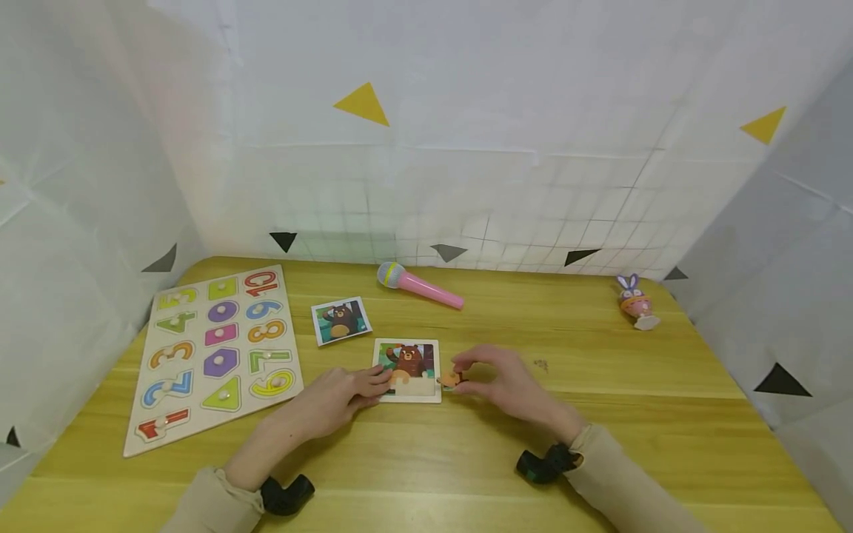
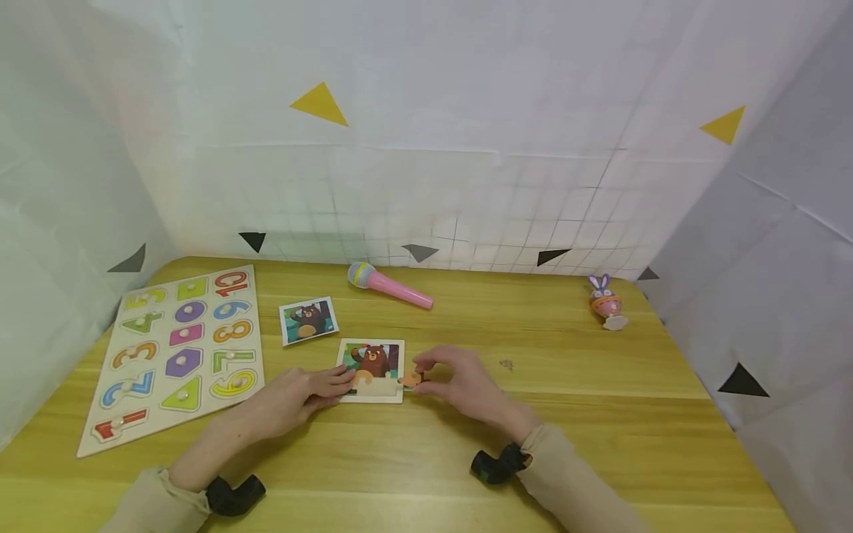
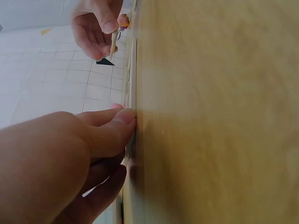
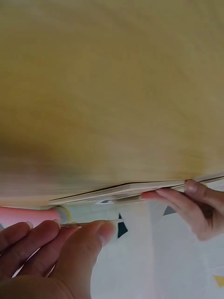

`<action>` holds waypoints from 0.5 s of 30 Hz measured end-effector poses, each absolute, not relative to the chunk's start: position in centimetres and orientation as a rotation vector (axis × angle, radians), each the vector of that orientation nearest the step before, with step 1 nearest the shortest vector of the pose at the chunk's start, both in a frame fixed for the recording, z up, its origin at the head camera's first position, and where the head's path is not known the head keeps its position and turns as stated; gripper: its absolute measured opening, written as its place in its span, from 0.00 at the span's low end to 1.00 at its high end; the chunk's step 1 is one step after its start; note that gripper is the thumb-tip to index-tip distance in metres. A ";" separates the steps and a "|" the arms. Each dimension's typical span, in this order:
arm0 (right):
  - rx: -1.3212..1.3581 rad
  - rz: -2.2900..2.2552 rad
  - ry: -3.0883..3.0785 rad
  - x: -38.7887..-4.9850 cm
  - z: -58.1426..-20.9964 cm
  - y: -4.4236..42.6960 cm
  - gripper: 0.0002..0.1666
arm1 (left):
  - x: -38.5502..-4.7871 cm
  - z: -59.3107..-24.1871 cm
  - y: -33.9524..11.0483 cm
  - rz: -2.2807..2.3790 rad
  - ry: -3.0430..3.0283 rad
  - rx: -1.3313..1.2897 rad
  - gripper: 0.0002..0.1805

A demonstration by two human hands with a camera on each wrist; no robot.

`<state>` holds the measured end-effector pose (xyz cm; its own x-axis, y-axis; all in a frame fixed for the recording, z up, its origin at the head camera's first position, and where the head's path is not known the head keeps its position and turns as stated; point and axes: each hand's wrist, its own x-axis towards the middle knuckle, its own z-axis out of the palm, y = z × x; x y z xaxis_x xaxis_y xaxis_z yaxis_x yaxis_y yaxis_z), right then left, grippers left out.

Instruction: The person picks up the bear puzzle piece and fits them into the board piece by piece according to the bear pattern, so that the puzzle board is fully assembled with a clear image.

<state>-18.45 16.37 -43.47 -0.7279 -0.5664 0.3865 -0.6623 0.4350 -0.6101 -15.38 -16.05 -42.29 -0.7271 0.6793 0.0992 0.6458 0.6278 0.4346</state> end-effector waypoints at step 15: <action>1.121 1.216 -2.640 -18.3 -43.0 11.9 0.20 | -15.4 -42.7 -16.0 0.741 2.781 1.142 0.21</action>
